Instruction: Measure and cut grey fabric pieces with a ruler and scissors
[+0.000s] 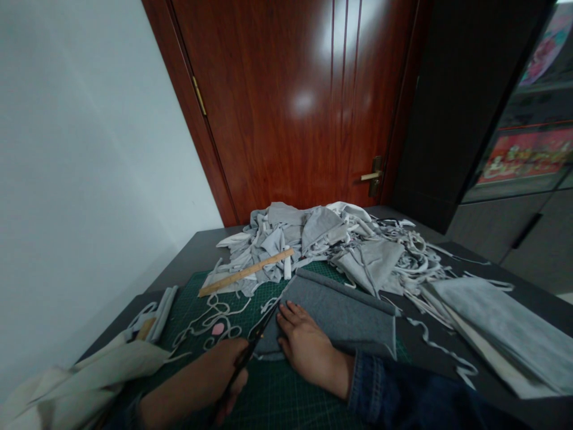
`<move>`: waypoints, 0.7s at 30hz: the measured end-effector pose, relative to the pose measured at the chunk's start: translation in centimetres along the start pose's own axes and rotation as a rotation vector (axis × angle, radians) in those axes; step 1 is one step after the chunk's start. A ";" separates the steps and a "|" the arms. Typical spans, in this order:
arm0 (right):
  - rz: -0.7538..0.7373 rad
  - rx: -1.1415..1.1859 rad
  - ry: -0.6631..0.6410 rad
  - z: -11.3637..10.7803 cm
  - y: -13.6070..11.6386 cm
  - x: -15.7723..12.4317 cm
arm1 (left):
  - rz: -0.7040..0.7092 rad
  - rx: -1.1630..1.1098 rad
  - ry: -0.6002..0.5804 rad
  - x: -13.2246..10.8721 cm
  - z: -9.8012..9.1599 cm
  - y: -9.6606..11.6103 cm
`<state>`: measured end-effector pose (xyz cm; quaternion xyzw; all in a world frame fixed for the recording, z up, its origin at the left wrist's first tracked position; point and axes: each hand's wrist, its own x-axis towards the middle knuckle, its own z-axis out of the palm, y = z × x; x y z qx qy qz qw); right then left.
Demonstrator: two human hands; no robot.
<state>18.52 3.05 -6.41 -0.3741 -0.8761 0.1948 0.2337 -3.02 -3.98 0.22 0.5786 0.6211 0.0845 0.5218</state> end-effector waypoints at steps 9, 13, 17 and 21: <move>0.012 0.015 -0.032 -0.4 -0.2 0.0 | 0.027 -0.017 -0.010 0.6 0.0 -1.0; 0.010 0.020 -0.015 -0.3 -0.1 -0.1 | 0.034 0.060 0.005 -0.2 -0.4 -0.5; 0.014 0.029 -0.010 -0.2 0.0 -0.1 | 0.009 0.077 0.001 -0.5 -0.6 -0.2; 0.009 0.037 -0.014 -0.3 -0.1 -0.1 | -0.025 0.078 -0.004 -0.5 -0.6 0.1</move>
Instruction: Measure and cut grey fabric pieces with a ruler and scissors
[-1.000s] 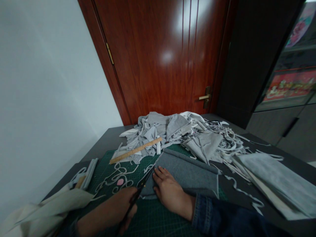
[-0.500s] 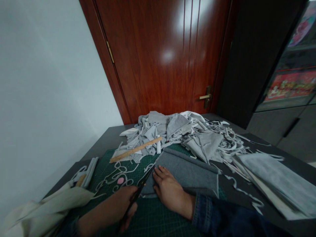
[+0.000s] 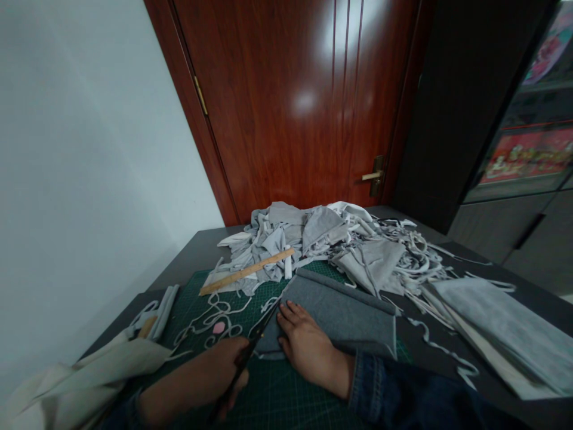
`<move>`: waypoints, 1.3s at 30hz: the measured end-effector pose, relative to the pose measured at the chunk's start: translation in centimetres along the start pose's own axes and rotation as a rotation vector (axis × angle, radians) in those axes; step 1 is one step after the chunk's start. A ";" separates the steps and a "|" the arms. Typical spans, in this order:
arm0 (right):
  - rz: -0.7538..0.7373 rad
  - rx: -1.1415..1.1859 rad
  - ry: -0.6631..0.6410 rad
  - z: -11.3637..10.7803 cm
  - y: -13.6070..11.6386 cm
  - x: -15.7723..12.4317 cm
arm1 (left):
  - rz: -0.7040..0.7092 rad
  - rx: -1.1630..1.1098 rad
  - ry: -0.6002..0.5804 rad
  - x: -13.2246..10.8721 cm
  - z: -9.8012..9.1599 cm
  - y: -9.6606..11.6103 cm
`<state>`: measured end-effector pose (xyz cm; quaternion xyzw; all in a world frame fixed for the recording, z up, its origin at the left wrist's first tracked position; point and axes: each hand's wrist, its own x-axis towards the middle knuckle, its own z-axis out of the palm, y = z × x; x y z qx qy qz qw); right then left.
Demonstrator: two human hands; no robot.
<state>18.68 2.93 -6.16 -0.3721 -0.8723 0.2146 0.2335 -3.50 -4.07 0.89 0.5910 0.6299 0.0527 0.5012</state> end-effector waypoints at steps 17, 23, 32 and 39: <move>0.062 0.018 -0.036 -3.7 -1.5 0.9 | 0.036 -0.004 0.023 0.1 0.6 0.2; 0.104 -0.177 0.056 -2.8 0.4 2.5 | 0.022 -0.033 0.001 -0.2 0.7 0.7; 0.121 -0.204 -0.071 -1.0 1.4 1.5 | 0.000 -0.017 -0.032 -0.7 0.4 1.6; 0.113 -0.217 -0.099 -0.6 1.6 1.4 | -0.003 -0.019 -0.043 -0.5 0.3 2.0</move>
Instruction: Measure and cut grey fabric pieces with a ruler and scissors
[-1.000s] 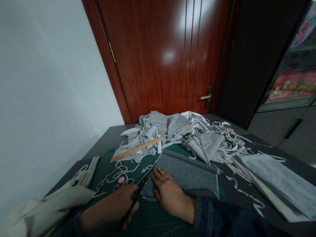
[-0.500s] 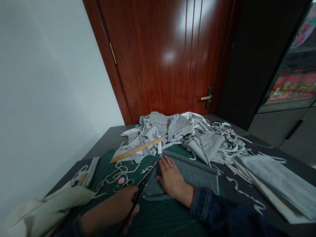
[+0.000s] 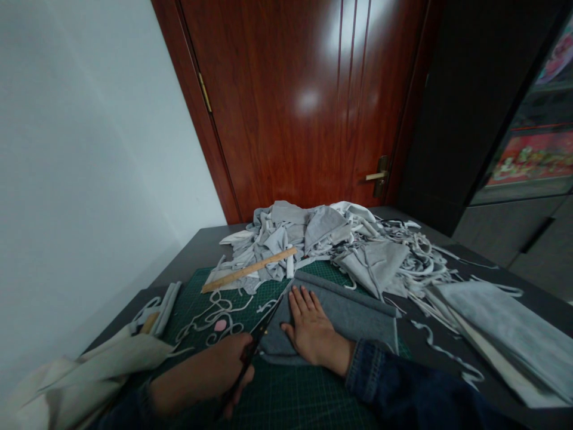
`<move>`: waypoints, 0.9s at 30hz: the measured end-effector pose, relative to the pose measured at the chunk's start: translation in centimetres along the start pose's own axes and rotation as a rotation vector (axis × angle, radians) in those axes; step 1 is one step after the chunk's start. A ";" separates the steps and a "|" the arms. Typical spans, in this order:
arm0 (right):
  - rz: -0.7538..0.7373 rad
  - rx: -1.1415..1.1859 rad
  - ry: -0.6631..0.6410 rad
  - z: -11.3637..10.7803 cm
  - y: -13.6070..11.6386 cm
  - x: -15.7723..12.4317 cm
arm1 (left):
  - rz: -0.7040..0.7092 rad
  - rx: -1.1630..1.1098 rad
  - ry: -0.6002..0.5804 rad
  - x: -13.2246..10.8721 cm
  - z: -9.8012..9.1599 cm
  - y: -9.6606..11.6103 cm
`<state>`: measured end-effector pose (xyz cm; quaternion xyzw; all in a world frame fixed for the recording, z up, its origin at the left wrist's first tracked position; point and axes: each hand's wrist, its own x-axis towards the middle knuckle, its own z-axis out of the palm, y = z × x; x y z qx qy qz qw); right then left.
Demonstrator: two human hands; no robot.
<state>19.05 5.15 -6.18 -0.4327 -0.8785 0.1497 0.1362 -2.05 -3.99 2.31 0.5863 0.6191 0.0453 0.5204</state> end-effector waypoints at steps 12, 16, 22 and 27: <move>-0.005 -0.010 0.015 0.3 0.0 -0.1 | 0.027 0.028 0.033 -0.3 0.5 0.8; -0.002 -0.007 0.018 0.3 -0.1 -0.2 | 0.033 -0.018 0.018 -0.2 0.4 0.4; -0.014 -0.002 0.033 0.5 -0.1 -0.4 | 0.023 -0.029 0.015 0.5 0.4 -1.4; -0.008 -0.007 0.022 0.5 -0.2 -0.4 | 0.063 -0.004 0.005 0.2 0.3 -1.6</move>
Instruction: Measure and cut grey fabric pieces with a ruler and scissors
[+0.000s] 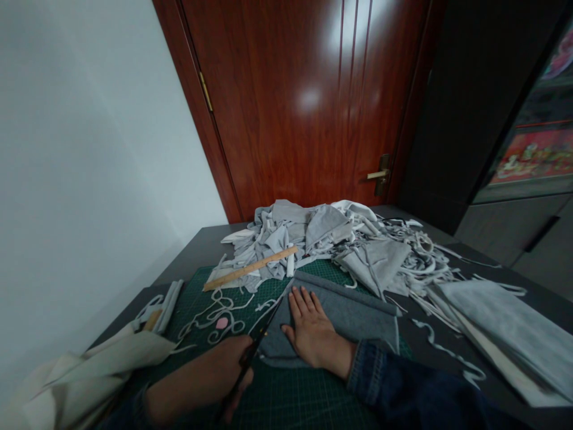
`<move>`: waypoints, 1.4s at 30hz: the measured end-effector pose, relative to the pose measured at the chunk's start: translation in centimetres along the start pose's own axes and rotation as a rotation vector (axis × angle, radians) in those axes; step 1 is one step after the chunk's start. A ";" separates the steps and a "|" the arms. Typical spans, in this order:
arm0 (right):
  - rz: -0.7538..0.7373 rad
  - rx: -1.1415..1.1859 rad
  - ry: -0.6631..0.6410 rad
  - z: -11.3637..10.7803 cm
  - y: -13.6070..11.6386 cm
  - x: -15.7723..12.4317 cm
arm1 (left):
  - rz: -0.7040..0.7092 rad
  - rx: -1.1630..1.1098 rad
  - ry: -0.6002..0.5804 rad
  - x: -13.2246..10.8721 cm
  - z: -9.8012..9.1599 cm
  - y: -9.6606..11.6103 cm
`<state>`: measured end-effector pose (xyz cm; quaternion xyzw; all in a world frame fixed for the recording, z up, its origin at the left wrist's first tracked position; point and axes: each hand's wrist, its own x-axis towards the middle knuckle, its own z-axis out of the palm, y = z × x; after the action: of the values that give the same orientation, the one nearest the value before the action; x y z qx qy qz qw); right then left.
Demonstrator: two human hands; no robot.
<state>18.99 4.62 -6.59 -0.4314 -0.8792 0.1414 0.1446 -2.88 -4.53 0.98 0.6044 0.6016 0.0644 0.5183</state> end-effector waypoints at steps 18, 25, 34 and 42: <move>-0.019 0.023 0.004 0.6 -0.1 -0.4 | -0.041 0.042 -0.011 -0.1 -0.4 2.8; -0.020 0.029 -0.008 0.5 -0.1 -0.4 | 0.024 0.055 -0.006 0.3 -0.2 2.0; -0.021 0.015 -0.014 0.0 -0.6 -0.7 | -0.011 0.034 -0.012 0.9 -0.6 0.7; -0.047 -0.005 -0.006 0.0 -0.8 -1.1 | -0.056 0.055 -0.024 0.4 -0.2 2.0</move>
<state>19.09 3.26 -6.44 -0.4106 -0.8898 0.1370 0.1442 -1.62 -3.59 2.25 0.6022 0.6135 0.0261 0.5102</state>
